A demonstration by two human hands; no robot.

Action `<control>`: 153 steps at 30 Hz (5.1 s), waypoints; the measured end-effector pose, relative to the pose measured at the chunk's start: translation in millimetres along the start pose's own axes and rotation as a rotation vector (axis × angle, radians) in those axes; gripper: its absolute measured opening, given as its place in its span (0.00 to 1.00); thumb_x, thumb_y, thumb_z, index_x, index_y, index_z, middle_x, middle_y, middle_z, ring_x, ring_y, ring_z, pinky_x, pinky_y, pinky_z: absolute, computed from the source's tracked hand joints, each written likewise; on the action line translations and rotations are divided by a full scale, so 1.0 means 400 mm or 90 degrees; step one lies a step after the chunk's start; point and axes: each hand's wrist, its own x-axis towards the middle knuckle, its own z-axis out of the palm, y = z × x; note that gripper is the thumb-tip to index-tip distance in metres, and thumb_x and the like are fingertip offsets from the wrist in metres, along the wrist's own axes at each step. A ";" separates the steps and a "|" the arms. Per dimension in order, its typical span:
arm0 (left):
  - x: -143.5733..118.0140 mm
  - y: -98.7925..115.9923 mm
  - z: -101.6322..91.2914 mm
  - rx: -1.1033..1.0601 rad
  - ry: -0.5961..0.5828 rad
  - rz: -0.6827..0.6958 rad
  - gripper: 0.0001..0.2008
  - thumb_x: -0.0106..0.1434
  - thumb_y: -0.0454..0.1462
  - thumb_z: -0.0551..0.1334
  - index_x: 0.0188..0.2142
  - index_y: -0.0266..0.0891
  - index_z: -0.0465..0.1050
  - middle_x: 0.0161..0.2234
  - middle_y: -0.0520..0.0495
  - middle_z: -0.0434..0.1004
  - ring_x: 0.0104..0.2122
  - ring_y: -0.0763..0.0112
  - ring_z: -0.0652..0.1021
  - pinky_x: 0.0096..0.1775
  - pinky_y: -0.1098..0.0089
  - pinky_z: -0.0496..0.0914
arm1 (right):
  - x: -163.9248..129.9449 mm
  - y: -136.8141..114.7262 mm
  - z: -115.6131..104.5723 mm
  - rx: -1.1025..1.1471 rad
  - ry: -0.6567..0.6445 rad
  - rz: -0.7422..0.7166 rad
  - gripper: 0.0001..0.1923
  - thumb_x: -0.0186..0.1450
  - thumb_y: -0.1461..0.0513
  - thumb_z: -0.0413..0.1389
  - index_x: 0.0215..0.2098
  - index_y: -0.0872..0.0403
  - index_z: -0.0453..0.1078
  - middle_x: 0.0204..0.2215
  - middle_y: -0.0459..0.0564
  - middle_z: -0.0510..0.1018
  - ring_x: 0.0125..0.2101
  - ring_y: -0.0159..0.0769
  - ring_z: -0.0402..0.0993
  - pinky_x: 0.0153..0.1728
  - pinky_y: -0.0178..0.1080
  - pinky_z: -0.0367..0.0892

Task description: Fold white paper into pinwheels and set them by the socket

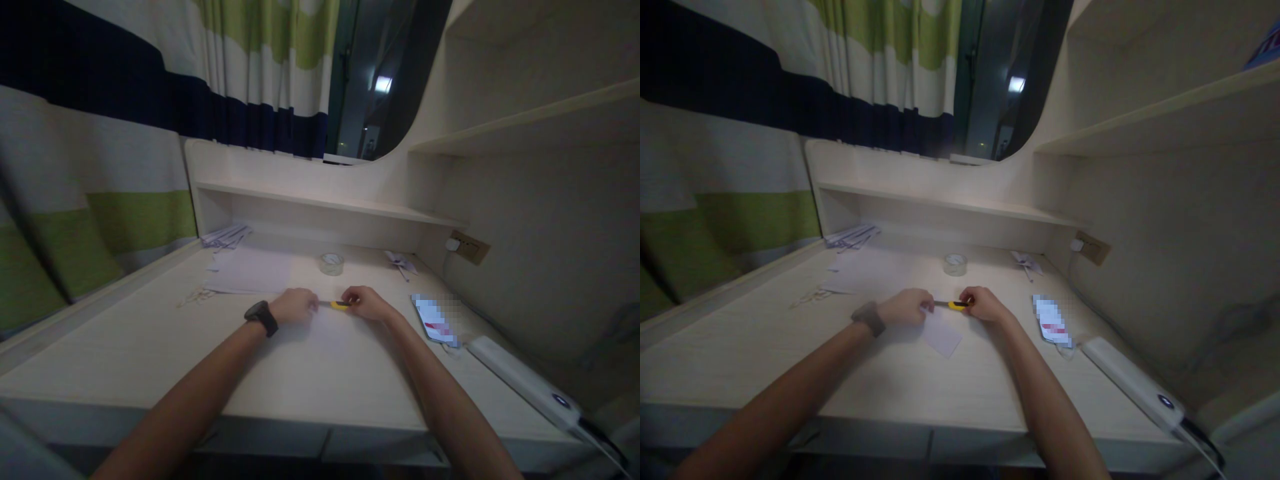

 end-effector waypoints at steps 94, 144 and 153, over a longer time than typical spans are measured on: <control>-0.025 0.036 0.093 0.140 -0.016 0.009 0.31 0.61 0.60 0.40 0.61 0.59 0.51 0.65 0.50 0.48 0.62 0.42 0.48 0.55 0.37 0.37 | -0.204 -0.114 0.091 -0.179 0.139 -0.061 0.09 0.64 0.61 0.53 0.32 0.52 0.76 0.31 0.50 0.71 0.35 0.37 0.66 0.37 0.38 0.61; -0.054 -0.008 0.085 0.193 0.022 -0.007 0.27 0.67 0.52 0.36 0.62 0.53 0.52 0.64 0.47 0.51 0.62 0.49 0.52 0.57 0.46 0.43 | -0.161 -0.056 0.069 -0.114 0.082 -0.179 0.09 0.61 0.62 0.57 0.39 0.52 0.77 0.31 0.50 0.69 0.34 0.35 0.66 0.35 0.36 0.61; -0.055 -0.013 0.088 0.185 0.033 0.004 0.27 0.67 0.52 0.38 0.62 0.52 0.53 0.63 0.46 0.52 0.62 0.48 0.52 0.57 0.45 0.43 | -0.180 -0.055 0.052 -0.126 0.064 -0.175 0.11 0.62 0.61 0.56 0.42 0.50 0.76 0.31 0.50 0.70 0.35 0.36 0.66 0.37 0.37 0.61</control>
